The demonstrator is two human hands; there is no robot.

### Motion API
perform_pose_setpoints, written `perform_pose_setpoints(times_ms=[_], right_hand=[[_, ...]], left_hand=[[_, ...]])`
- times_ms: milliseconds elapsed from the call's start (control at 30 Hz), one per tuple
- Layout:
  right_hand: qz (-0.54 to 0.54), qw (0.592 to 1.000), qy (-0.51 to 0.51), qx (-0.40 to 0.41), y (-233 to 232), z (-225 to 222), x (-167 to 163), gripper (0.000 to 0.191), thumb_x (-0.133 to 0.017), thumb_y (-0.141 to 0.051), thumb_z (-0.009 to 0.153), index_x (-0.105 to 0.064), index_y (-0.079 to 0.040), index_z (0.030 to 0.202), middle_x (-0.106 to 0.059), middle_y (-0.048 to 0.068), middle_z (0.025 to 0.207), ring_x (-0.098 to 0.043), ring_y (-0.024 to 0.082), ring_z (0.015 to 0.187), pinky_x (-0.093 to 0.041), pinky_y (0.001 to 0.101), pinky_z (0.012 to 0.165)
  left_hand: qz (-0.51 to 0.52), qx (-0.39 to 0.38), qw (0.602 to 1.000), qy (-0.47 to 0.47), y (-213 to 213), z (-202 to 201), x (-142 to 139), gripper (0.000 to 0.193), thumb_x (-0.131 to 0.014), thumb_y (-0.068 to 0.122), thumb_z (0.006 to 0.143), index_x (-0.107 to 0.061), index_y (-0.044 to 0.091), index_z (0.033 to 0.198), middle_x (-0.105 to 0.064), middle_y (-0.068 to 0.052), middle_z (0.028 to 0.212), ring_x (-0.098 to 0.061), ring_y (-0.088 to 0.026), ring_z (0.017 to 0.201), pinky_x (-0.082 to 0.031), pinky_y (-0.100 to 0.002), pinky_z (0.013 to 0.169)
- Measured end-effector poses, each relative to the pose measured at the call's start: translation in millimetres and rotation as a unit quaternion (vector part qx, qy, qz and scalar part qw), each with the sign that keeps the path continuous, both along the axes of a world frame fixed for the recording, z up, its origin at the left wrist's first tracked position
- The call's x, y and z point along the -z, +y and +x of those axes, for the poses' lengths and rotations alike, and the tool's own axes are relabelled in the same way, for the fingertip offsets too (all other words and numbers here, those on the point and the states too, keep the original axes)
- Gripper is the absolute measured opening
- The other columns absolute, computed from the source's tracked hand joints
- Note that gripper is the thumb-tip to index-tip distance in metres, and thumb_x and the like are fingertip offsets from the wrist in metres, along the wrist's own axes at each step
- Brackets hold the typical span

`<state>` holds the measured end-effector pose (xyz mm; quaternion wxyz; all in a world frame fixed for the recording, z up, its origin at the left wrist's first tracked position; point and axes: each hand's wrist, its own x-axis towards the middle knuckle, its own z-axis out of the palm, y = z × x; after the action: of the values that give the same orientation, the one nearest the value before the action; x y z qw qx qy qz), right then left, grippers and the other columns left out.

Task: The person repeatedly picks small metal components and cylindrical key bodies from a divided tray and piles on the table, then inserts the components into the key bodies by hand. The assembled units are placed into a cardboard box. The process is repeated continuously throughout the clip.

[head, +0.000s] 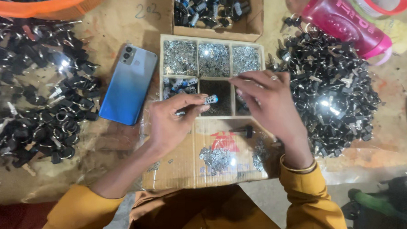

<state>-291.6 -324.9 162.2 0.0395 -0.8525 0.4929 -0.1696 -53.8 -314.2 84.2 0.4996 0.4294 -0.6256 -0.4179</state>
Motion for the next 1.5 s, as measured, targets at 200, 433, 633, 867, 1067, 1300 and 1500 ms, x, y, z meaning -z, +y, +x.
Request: perform_pose_setpoints(times_ms=[200, 433, 633, 867, 1067, 1300, 1500], right_hand=[[0.023, 1.0, -0.019, 0.001, 20, -14, 13, 0.012, -0.082, -0.02, 0.086, -0.08, -0.017, 0.097, -0.068, -0.005, 0.092, -0.061, 0.017, 0.088, -0.037, 0.0413, 0.088], [0.044, 0.998, -0.048, -0.024, 27, 9, 47, 0.018, -0.081, -0.022, 0.085, -0.077, -0.011, 0.099, -0.058, 0.005, 0.094, -0.059, 0.025, 0.094, -0.039, 0.0411, 0.084], [0.108, 0.994, -0.03, -0.012, 15, 18, 33, 0.016, -0.078, -0.02, 0.083, -0.076, -0.012, 0.097, -0.061, 0.004, 0.09, -0.06, 0.025, 0.092, -0.034, 0.0412, 0.082], [0.102, 0.967, -0.225, -0.063, 6, 21, 16, 0.017, -0.08, -0.005, 0.09, -0.074, -0.008, 0.105, -0.071, 0.003, 0.106, -0.067, 0.019, 0.102, -0.049, 0.0339, 0.089], [0.119, 0.95, -0.279, -0.071, 4, 25, 17, 0.017, -0.08, -0.002, 0.084, -0.076, -0.006, 0.1, -0.077, 0.004, 0.099, -0.072, 0.013, 0.092, -0.052, 0.0321, 0.092], [0.045, 0.982, -0.155, -0.094, 8, 29, 10, 0.016, -0.082, -0.008, 0.084, -0.077, -0.009, 0.099, -0.076, 0.003, 0.099, -0.07, 0.017, 0.093, -0.04, 0.0338, 0.101], [0.134, 0.985, -0.09, -0.058, 13, 37, 10, 0.038, -0.068, 0.0, 0.091, -0.071, -0.01, 0.128, -0.073, 0.004, 0.101, -0.066, 0.018, 0.088, -0.038, 0.0356, 0.09]], left_hand=[[0.009, 0.01, 0.999, 0.031, 14, 0, 0, 0.015, -0.08, -0.002, 0.088, -0.076, 0.001, 0.103, -0.079, -0.013, 0.109, -0.079, -0.019, 0.102, -0.065, -0.029, 0.09], [0.017, 0.02, 0.999, 0.033, 28, -3, -7, 0.017, -0.079, -0.003, 0.088, -0.075, 0.0, 0.104, -0.079, -0.013, 0.11, -0.078, -0.018, 0.102, -0.065, -0.03, 0.094], [0.03, 0.018, 0.998, 0.052, 32, 1, -15, 0.017, -0.078, -0.003, 0.088, -0.074, -0.001, 0.104, -0.079, -0.013, 0.11, -0.078, -0.018, 0.103, -0.065, -0.03, 0.094], [0.022, 0.009, 0.999, 0.027, 23, 6, -16, 0.016, -0.08, 0.0, 0.087, -0.076, 0.001, 0.102, -0.079, -0.012, 0.109, -0.079, -0.019, 0.102, -0.066, -0.03, 0.092], [0.008, 0.001, 1.0, -0.014, 18, 9, -10, 0.017, -0.081, 0.001, 0.085, -0.078, 0.003, 0.101, -0.079, -0.011, 0.108, -0.08, -0.018, 0.098, -0.066, -0.028, 0.086], [-0.016, -0.001, 0.999, -0.029, 16, 10, -6, 0.017, -0.081, 0.0, 0.085, -0.077, 0.003, 0.102, -0.079, -0.01, 0.109, -0.079, -0.019, 0.099, -0.066, -0.028, 0.085], [0.022, 0.001, 0.999, -0.04, 20, 13, -5, 0.017, -0.079, 0.0, 0.085, -0.078, 0.004, 0.102, -0.08, -0.008, 0.106, -0.08, -0.016, 0.092, -0.066, -0.025, 0.074]])
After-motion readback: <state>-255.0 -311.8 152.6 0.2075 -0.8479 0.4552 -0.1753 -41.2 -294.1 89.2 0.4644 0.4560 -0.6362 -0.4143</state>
